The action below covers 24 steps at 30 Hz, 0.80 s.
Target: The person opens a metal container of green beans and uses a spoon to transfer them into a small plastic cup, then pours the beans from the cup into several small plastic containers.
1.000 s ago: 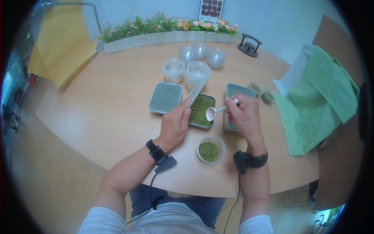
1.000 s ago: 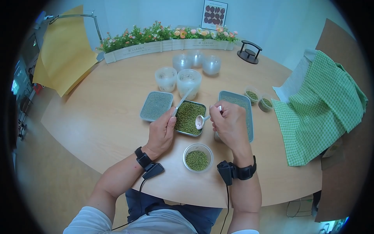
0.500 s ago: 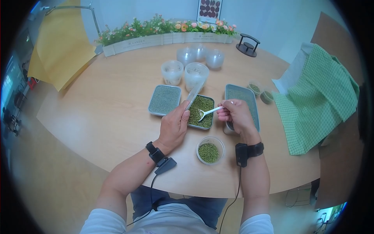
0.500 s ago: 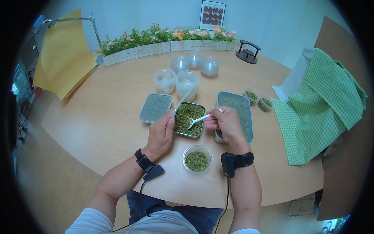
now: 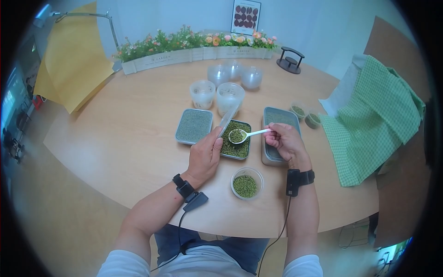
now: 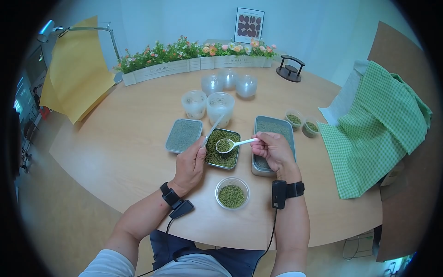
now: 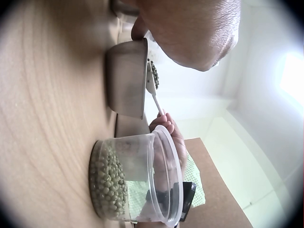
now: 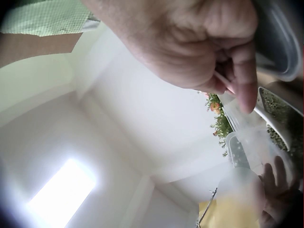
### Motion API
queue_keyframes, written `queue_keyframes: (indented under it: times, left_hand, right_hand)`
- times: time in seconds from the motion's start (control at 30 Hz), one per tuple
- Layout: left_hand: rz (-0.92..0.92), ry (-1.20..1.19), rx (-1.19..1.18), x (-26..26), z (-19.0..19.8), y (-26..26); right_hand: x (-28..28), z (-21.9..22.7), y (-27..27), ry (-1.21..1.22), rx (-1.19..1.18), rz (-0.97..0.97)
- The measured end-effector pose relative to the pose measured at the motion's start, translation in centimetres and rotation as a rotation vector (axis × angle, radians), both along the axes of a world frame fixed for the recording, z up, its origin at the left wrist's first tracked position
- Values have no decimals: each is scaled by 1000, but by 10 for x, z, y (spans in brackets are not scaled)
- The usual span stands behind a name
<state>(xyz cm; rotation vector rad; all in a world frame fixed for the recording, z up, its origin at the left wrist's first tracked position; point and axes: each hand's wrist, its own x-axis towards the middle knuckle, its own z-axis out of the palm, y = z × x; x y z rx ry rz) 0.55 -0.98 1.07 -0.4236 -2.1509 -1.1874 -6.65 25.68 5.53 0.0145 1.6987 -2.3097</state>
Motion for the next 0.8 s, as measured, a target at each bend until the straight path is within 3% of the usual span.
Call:
queue_keyframes:
  times: [0.37, 0.6, 0.8]
  left_hand:
    - [-2, 10, -3, 0, 1, 0]
    - [-6, -45, 1, 2, 2, 0]
    - [2, -18, -9, 1, 0, 0]
  right_hand:
    - [1, 19, 27, -4, -259, 3]
    - [8, 24, 31, 30, -145, 91]
    - [19, 31, 31, 59, 7, 318]
